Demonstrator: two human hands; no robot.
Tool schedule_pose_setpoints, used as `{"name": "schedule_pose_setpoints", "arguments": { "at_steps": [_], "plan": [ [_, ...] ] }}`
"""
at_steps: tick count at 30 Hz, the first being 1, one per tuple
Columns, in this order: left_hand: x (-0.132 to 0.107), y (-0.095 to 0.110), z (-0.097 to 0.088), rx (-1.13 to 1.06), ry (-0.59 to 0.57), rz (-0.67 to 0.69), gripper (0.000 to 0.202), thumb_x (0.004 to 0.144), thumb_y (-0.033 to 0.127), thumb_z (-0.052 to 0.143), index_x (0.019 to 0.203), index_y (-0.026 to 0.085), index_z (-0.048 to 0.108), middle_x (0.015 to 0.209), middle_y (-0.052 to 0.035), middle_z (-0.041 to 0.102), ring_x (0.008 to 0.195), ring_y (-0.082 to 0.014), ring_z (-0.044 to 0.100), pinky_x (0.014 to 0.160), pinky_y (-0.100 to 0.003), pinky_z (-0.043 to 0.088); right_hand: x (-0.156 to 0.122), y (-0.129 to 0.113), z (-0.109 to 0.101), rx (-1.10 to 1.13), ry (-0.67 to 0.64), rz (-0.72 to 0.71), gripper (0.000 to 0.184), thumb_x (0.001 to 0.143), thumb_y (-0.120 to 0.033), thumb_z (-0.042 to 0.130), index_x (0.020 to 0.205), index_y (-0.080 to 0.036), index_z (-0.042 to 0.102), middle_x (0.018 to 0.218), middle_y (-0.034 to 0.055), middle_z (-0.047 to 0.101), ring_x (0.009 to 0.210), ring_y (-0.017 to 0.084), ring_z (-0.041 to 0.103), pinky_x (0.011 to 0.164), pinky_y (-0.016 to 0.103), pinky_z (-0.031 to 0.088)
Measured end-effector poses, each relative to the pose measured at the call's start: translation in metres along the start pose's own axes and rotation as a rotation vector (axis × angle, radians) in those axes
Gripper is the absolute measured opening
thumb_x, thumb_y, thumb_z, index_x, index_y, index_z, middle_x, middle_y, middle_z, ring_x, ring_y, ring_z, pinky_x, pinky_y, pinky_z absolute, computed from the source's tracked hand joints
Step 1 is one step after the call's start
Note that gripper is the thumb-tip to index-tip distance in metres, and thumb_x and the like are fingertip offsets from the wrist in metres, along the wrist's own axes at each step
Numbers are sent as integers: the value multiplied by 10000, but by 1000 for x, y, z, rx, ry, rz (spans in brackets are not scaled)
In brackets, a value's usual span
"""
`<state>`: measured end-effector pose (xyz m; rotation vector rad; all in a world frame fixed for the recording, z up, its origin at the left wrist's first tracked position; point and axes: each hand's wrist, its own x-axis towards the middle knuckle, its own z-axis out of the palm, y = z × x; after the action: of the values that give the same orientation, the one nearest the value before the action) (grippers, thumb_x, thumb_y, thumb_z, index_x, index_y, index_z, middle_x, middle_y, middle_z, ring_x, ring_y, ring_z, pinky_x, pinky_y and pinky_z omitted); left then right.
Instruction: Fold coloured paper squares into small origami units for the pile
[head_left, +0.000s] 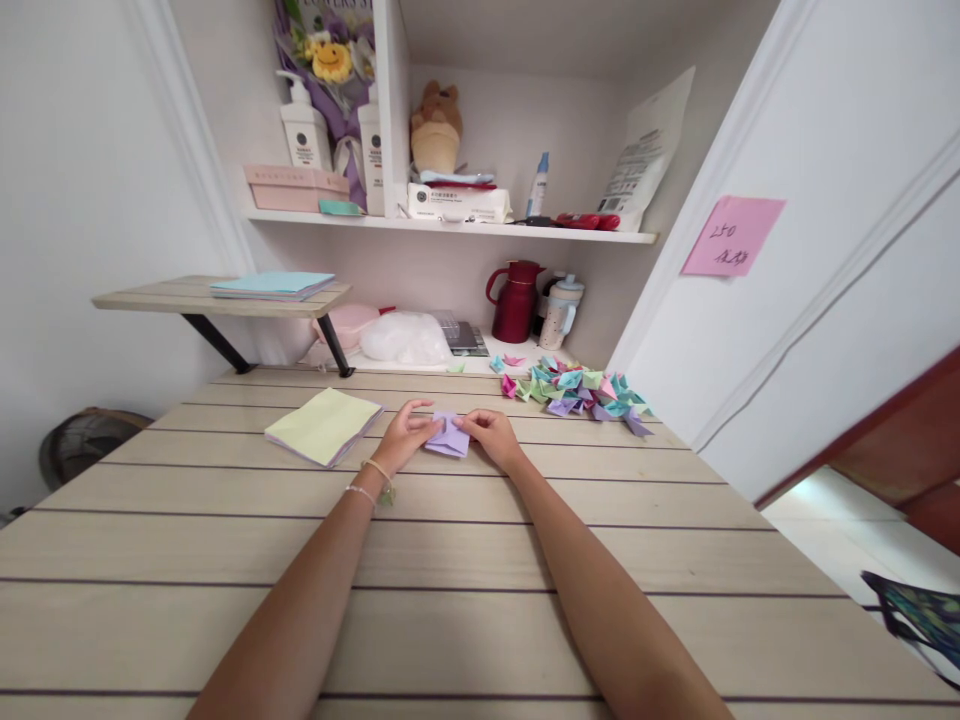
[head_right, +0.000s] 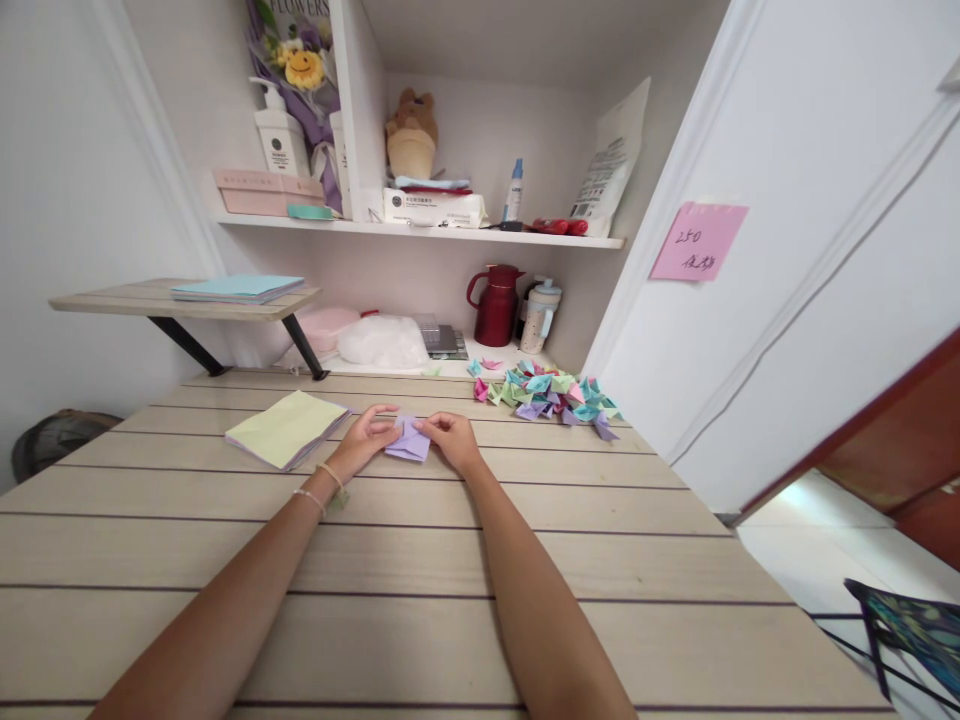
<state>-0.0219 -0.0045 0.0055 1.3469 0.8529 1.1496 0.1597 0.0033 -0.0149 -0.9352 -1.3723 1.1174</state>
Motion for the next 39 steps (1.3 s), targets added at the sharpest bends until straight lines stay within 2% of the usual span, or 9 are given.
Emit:
{"name": "schedule_pose_setpoints", "arguments": {
  "at_steps": [6, 12, 15, 17, 21, 26, 31, 35, 39],
  "plan": [
    [-3, 0, 2, 126, -151, -30, 405, 497, 231, 784, 840, 129, 594, 851, -75, 673, 765, -167, 631, 753, -287, 473, 1, 2, -2, -15, 35, -22, 313, 551, -427, 732, 629, -149, 611, 576, 0, 581, 521, 106, 483, 494, 229, 371],
    [2, -5, 1, 121, 1, 6, 302, 620, 299, 693, 849, 135, 585, 726, -46, 669, 653, -139, 617, 637, -249, 469, 2, 3, -4, 72, 106, -14, 363, 574, -431, 715, 767, -156, 577, 578, -12, 559, 507, 103, 482, 464, 219, 394],
    [4, -7, 0, 107, 43, 17, 303, 629, 296, 672, 869, 156, 552, 661, -9, 654, 551, -118, 595, 531, -214, 444, 3, 4, -4, 138, 94, -30, 390, 622, -409, 682, 913, -187, 547, 541, -50, 526, 477, 93, 469, 466, 217, 413],
    [5, -8, -1, 118, 72, 32, 272, 626, 292, 665, 836, 154, 563, 671, -11, 654, 546, -117, 593, 508, -205, 438, 3, 4, -4, 115, 66, -55, 329, 653, -393, 652, 897, -190, 568, 548, -46, 531, 486, 92, 475, 486, 221, 427],
    [5, -8, -1, 137, 94, 41, 274, 597, 290, 690, 804, 127, 618, 777, -63, 674, 683, -156, 623, 581, -233, 478, 2, 4, -5, -25, -8, -81, 253, 669, -363, 631, 825, -165, 648, 701, 14, 618, 572, 106, 518, 558, 237, 448],
    [5, -10, 0, 166, 71, 106, 484, 477, 229, 777, 920, 115, 620, 923, -90, 672, 832, -201, 623, 750, -313, 493, 3, 6, -5, -185, -63, -92, 476, 592, -327, 715, 1033, -169, 630, 793, 22, 650, 581, 104, 512, 568, 239, 431],
    [7, -13, -2, 261, 99, 115, 343, 581, 317, 720, 848, 118, 640, 759, -50, 675, 671, -151, 616, 623, -249, 486, 2, 3, -4, -258, -22, -162, 298, 670, -396, 647, 841, -156, 692, 815, 56, 661, 663, 138, 555, 626, 260, 443],
    [7, -13, -4, 283, 80, 78, 298, 652, 388, 659, 767, 114, 629, 543, -6, 615, 462, -105, 536, 472, -216, 433, 1, 0, -2, -156, -39, -108, 324, 663, -429, 647, 812, -144, 686, 722, 46, 655, 597, 134, 557, 592, 266, 461],
    [6, -14, -2, 259, 26, 63, 298, 684, 379, 635, 821, 114, 621, 638, -54, 668, 517, -125, 590, 530, -241, 476, -1, -1, -1, -84, -61, -50, 343, 634, -442, 668, 811, -149, 687, 734, 46, 664, 598, 138, 576, 606, 273, 474]
  ]
}}
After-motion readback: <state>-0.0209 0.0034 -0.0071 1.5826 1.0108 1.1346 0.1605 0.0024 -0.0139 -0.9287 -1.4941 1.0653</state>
